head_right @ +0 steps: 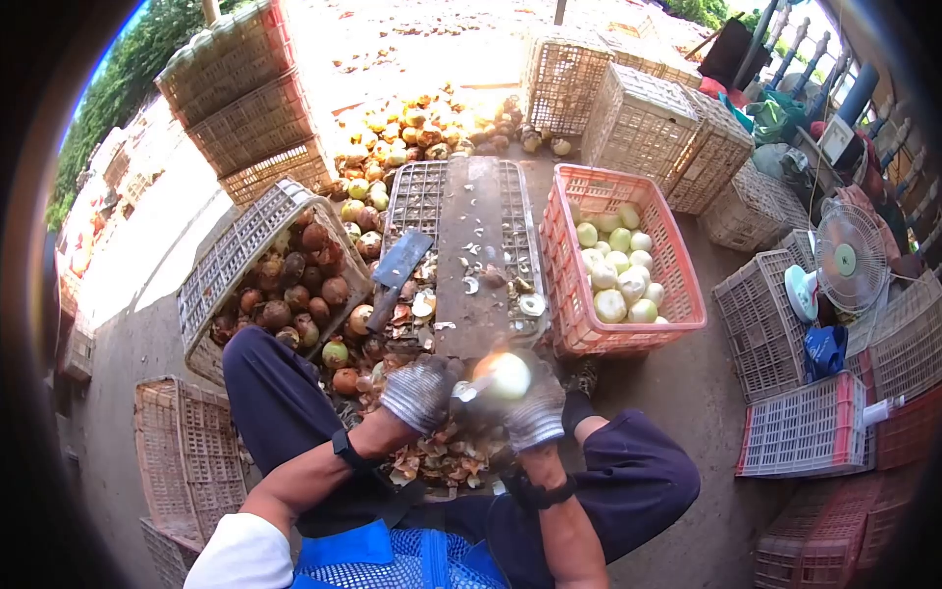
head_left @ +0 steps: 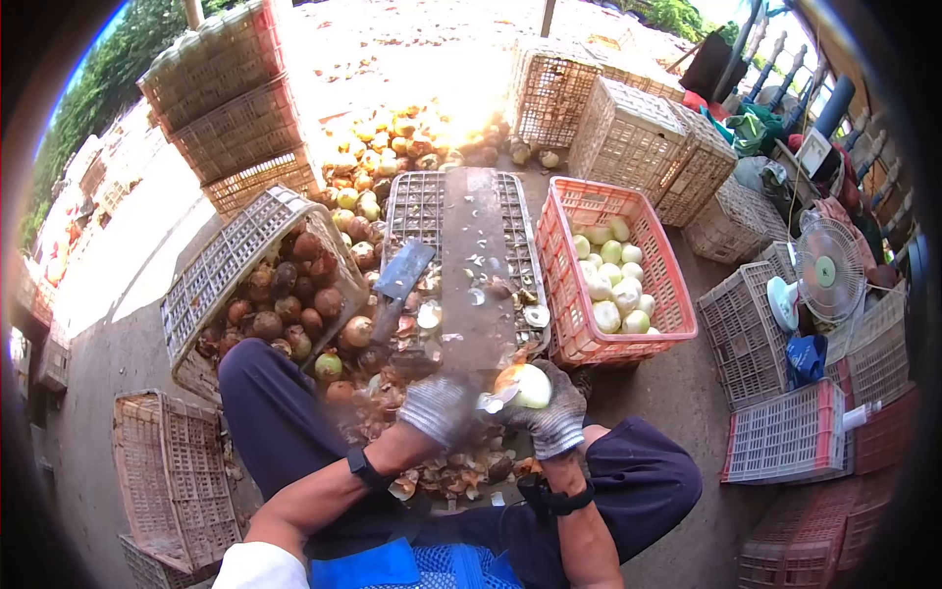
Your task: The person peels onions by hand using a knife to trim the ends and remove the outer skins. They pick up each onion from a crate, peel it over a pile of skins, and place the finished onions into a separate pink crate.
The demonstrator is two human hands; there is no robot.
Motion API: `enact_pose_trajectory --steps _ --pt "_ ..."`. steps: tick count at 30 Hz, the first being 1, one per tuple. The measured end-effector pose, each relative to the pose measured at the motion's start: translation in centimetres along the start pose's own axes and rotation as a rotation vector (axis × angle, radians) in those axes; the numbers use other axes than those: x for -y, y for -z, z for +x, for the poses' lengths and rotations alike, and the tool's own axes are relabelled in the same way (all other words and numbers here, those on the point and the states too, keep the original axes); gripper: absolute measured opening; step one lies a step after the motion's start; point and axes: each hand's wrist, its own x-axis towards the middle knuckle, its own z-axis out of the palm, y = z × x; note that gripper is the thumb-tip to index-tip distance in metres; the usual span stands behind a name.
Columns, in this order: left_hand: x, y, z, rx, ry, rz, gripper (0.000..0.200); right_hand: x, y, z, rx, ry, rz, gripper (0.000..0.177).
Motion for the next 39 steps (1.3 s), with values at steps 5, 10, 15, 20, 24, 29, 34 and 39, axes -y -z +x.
enact_pose_trajectory --steps 5,10,15,20,24,29,34,39 --pt "1.2 -1.7 0.8 0.125 0.174 -0.047 0.022 0.1 0.0 0.1 0.012 0.002 0.043 0.086" --pt "2.7 -2.1 1.7 0.24 0.444 -0.338 0.024 0.5 0.4 -0.2 -0.024 0.0 0.091 0.086" --pt "0.8 -0.5 0.2 -0.064 0.217 -0.691 0.025 0.4 0.2 0.3 -0.021 -0.029 -0.083 0.086" --pt "-0.2 0.9 1.4 -0.072 0.291 -1.037 0.023 0.5 -1.3 -0.2 -0.004 0.079 -0.322 0.082" --pt "2.7 -3.6 1.3 -0.108 0.237 -0.847 0.022 -0.8 -2.1 -0.5 0.006 0.216 -0.527 0.08" --pt "4.1 -6.1 2.1 -0.237 0.22 -0.767 0.019 -0.5 -2.2 -0.5 0.021 0.246 -0.439 0.08" --pt "5.7 -2.3 1.9 -0.261 0.156 -0.405 0.026 0.8 -1.4 -0.5 0.116 0.152 -0.275 0.092" --pt "7.8 -1.8 2.9 -0.222 0.354 -0.228 0.022 1.4 0.0 -0.8 0.297 -0.023 0.375 0.1"
